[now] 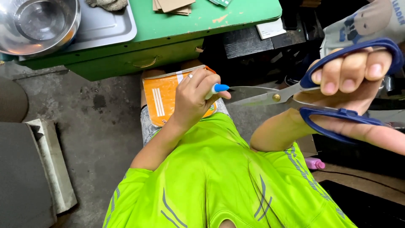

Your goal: The person sits on the floor and applies glue from a small bottle onto a rectangular cardboard piece. They then cap the bottle and hand it to a child who uses scissors to cut the nozzle tip. The person receives the bottle back and continues the task.

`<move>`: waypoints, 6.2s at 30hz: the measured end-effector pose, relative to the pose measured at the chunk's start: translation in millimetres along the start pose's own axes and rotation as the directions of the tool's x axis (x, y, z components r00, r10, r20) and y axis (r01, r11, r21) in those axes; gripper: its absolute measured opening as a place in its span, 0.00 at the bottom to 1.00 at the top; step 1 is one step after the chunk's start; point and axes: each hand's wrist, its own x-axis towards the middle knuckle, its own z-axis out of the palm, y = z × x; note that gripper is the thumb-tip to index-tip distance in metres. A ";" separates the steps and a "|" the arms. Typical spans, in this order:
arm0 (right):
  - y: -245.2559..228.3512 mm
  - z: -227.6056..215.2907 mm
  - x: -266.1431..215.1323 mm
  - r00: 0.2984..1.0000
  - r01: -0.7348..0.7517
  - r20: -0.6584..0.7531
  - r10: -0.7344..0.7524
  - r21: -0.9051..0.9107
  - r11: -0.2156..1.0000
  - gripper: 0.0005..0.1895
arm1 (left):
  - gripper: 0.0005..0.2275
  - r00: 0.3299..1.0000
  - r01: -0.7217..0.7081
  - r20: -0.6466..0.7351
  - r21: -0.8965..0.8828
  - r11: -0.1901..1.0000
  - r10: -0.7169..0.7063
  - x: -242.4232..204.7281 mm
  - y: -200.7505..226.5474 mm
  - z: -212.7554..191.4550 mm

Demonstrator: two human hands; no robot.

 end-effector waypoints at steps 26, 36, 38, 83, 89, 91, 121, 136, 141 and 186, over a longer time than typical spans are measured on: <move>28.3 -25.9 27.7 0.972 -0.013 0.234 0.020 -0.032 0.999 0.39 | 0.12 0.965 0.013 0.256 -0.265 0.964 0.057 -0.2 -25.0 2.2; 38.8 29.7 13.1 0.872 -0.080 -0.487 -0.041 -0.225 0.971 0.34 | 0.10 0.998 -0.045 0.058 0.195 0.980 0.035 5.8 -30.7 16.5; 44.0 22.9 15.9 0.900 -0.023 -0.433 -0.044 -0.150 0.988 0.33 | 0.11 0.995 0.007 0.097 0.094 0.995 -0.017 4.8 -33.2 14.8; 49.3 18.2 -8.1 0.967 0.048 -0.255 0.024 0.273 0.961 0.34 | 0.09 0.998 0.065 0.006 -0.447 0.892 -0.070 7.0 -18.1 -20.6; 46.1 26.9 -9.5 0.976 0.075 -0.217 -0.007 0.307 0.949 0.38 | 0.08 1.000 0.028 0.003 -0.385 0.922 -0.029 5.7 -18.9 -25.8; 46.6 30.8 -8.0 0.979 0.081 -0.202 -0.017 0.313 0.946 0.38 | 0.08 1.000 0.029 0.013 -0.372 0.928 -0.026 5.0 -19.2 -26.2; 22.5 30.8 13.8 0.999 0.002 -0.032 -0.010 -0.237 0.972 0.33 | 0.07 0.990 -0.142 0.049 0.178 0.974 0.135 4.3 -26.6 -23.9; 34.7 19.9 10.2 0.991 0.001 -0.136 -0.010 -0.067 0.998 0.25 | 0.06 0.991 -0.027 0.131 0.026 0.999 0.024 -8.4 -36.6 -7.9; 37.0 9.9 18.0 0.997 -0.072 0.007 0.074 -0.147 0.987 0.24 | 0.09 0.992 0.011 0.125 -0.073 0.997 -0.001 -8.5 -35.2 -4.3; 58.9 -13.1 -27.5 0.876 0.023 -0.445 0.186 0.424 0.905 0.32 | 0.09 0.987 -0.062 -0.159 -0.464 0.884 -0.014 5.0 -18.4 -7.2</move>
